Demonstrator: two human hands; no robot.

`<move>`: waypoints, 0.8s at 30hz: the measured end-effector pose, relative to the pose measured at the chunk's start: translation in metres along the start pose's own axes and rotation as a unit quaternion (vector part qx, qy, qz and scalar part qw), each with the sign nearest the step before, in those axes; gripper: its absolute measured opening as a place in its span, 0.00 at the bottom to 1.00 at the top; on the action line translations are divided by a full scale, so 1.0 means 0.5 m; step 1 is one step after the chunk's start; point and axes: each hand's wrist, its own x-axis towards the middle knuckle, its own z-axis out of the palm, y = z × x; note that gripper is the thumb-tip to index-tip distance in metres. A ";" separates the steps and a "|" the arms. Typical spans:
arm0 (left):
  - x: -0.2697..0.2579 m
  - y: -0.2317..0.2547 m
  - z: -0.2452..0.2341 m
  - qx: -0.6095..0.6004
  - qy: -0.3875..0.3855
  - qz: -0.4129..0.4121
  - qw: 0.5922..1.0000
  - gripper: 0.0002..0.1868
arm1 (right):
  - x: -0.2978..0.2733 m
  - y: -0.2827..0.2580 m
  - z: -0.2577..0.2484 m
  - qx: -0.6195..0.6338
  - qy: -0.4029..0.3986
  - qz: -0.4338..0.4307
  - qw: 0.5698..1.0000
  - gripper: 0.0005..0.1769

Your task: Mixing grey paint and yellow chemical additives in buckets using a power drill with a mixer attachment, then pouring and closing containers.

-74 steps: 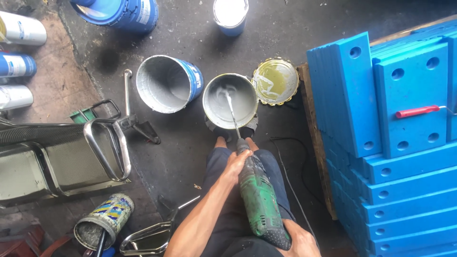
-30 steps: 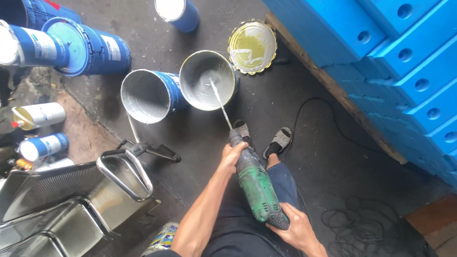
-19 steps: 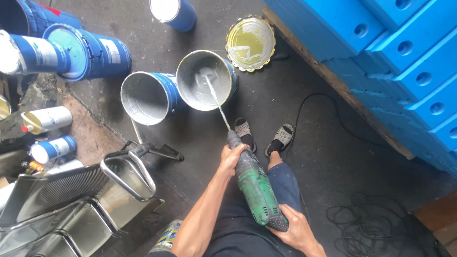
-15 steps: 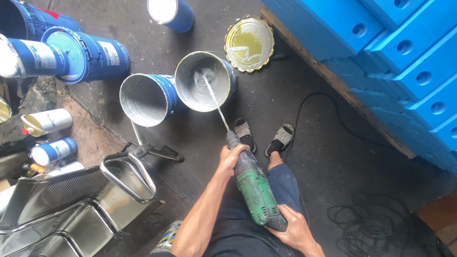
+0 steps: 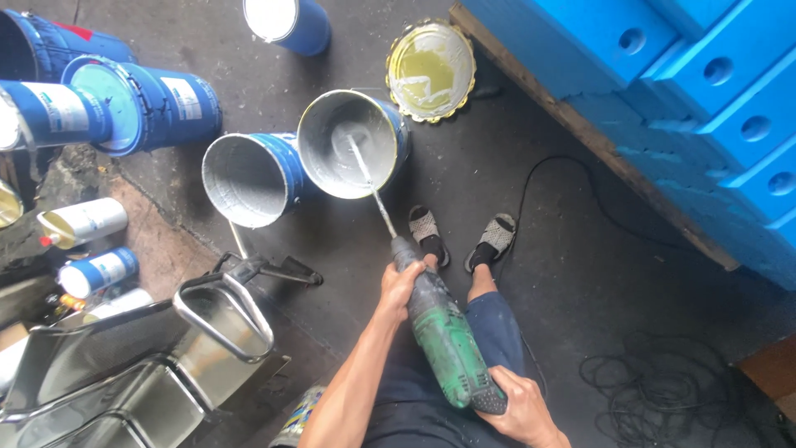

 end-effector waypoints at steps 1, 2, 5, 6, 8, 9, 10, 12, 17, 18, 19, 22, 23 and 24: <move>0.013 -0.014 -0.003 -0.001 0.001 -0.001 1.000 0.29 | 0.001 -0.002 -0.006 0.000 -0.001 0.001 1.000 0.28; 0.025 -0.027 -0.008 0.010 -0.002 0.021 1.000 0.30 | 0.001 -0.003 -0.011 0.010 0.010 -0.030 0.999 0.26; 0.015 -0.041 -0.019 0.023 0.012 0.040 0.999 0.31 | -0.004 -0.003 -0.013 0.035 0.002 -0.057 0.998 0.27; 0.006 -0.037 -0.016 0.029 0.022 0.034 0.999 0.31 | -0.005 -0.003 -0.014 0.049 -0.012 -0.050 0.997 0.29; -0.006 -0.027 -0.012 0.028 0.026 0.032 0.999 0.31 | -0.008 0.013 -0.004 0.052 -0.014 -0.051 0.997 0.29; -0.017 -0.026 -0.012 0.027 0.031 0.027 0.999 0.31 | -0.016 0.019 0.001 0.054 -0.018 -0.050 0.997 0.28; -0.019 -0.030 -0.015 0.028 0.033 0.024 0.999 0.31 | -0.021 0.020 0.007 0.056 -0.020 -0.047 0.997 0.28; -0.014 -0.034 -0.010 0.006 0.001 0.034 0.999 0.28 | -0.020 0.030 0.012 0.058 -0.014 -0.057 0.997 0.28; 0.002 -0.049 -0.005 0.013 0.009 0.033 0.999 0.26 | -0.016 0.035 0.007 0.050 -0.009 -0.048 0.998 0.29; 0.006 -0.053 -0.004 0.006 0.010 0.031 0.999 0.26 | -0.015 0.041 0.006 0.045 -0.007 -0.059 0.997 0.30; 0.005 -0.053 -0.003 0.005 0.012 0.032 0.999 0.26 | -0.012 0.047 0.006 0.045 -0.010 -0.061 0.997 0.30; 0.005 -0.058 -0.002 0.015 0.021 0.037 0.999 0.28 | -0.010 0.061 0.009 0.040 -0.006 -0.065 0.997 0.31; 0.008 -0.060 0.000 0.029 0.030 0.043 0.998 0.28 | -0.008 0.065 0.008 0.046 -0.012 -0.064 0.997 0.30; 0.012 -0.063 0.001 0.043 0.040 0.049 0.997 0.29 | -0.006 0.069 0.007 0.051 -0.018 -0.063 0.997 0.29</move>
